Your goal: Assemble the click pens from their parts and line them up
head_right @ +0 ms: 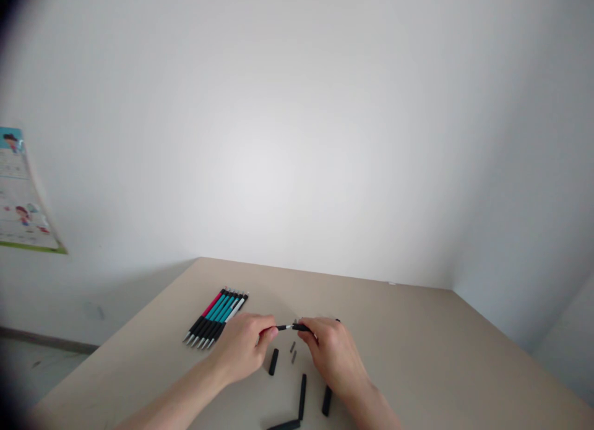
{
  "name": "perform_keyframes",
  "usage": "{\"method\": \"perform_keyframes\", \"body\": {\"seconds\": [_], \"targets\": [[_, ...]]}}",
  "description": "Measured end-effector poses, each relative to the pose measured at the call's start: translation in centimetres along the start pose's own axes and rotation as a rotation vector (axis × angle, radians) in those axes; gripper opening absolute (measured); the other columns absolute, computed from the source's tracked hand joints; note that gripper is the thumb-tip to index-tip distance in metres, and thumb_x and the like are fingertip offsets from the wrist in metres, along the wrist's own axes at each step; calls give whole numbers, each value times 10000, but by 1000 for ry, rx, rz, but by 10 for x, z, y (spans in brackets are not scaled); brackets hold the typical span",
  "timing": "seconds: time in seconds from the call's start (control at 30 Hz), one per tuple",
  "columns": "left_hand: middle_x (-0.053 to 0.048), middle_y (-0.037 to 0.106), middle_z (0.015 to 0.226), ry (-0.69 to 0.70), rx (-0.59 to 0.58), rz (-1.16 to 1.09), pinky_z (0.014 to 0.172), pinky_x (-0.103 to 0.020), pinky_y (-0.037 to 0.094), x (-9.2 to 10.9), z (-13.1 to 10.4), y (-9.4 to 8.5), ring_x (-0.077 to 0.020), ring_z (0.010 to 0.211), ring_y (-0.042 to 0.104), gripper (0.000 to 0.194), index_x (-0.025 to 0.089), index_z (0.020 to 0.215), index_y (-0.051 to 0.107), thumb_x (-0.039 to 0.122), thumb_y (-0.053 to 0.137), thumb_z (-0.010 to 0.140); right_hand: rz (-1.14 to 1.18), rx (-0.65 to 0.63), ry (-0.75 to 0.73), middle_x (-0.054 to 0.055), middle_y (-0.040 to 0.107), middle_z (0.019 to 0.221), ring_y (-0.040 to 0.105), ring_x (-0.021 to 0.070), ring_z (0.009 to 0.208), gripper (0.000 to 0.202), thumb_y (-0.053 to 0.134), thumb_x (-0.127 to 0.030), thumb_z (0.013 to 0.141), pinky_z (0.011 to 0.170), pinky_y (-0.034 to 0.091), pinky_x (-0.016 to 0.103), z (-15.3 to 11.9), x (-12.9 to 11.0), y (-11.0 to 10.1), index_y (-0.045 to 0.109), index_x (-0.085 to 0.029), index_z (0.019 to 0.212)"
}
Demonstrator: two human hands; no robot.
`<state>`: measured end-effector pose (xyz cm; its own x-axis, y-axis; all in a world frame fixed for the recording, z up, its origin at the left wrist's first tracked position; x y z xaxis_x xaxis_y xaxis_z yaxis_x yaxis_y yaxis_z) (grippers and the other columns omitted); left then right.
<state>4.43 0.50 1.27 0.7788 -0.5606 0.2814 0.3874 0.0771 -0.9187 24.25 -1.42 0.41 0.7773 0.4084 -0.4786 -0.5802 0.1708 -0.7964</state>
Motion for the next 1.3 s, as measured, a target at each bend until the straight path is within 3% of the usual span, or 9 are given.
{"method": "perform_keyframes", "body": {"seconds": [0.43, 0.67, 0.87, 1.13, 1.3], "targets": [[-26, 698, 746, -43, -48, 41, 593, -275, 354, 1, -1, 0, -205, 733, 648, 286, 229, 782, 657, 290, 411, 915, -8, -3, -5, 39, 740, 916, 669, 213, 826, 241, 499, -249, 886, 755, 474, 286, -1, -1, 2, 722, -249, 977], [-50, 706, 834, -25, -111, -2, 652, -284, 400, 5, -1, -2, -217, 793, 653, 266, 210, 832, 658, 191, 399, 892, 4, -31, -40, 80, 711, 1050, 656, 223, 939, 305, 460, -204, 888, 821, 469, 305, -2, 1, 2, 665, -217, 1113], [-41, 708, 918, 4, -99, -72, 710, -293, 425, 4, -2, -2, -219, 841, 646, 255, 235, 1018, 612, 184, 397, 890, 24, -22, 42, 7, 694, 803, 640, 176, 710, 142, 424, -195, 896, 639, 432, 252, -1, -2, 1, 532, -237, 977], [-34, 701, 878, 16, -94, -83, 685, -270, 424, 5, -3, -4, -203, 798, 636, 244, 229, 977, 624, 188, 400, 888, 50, -17, 44, 8, 667, 786, 611, 168, 690, 105, 440, -212, 887, 645, 423, 258, -2, -4, 1, 529, -234, 938], [-11, 707, 961, 103, -100, -169, 745, -268, 445, 7, -4, -5, -199, 872, 640, 350, 282, 1119, 623, 155, 399, 882, 40, -31, -1, 36, 673, 853, 614, 180, 755, 182, 466, -249, 889, 694, 447, 281, -1, -6, 0, 615, -237, 992]]}}
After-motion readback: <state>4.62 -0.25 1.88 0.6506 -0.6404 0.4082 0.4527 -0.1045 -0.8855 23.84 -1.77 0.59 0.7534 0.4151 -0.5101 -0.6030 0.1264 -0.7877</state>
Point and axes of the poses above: each hand's wrist, its own z-axis towards the middle knuckle, its own y-axis out of the palm, x = y × z, the point moved 1 cm from there along z, towards the middle knuckle
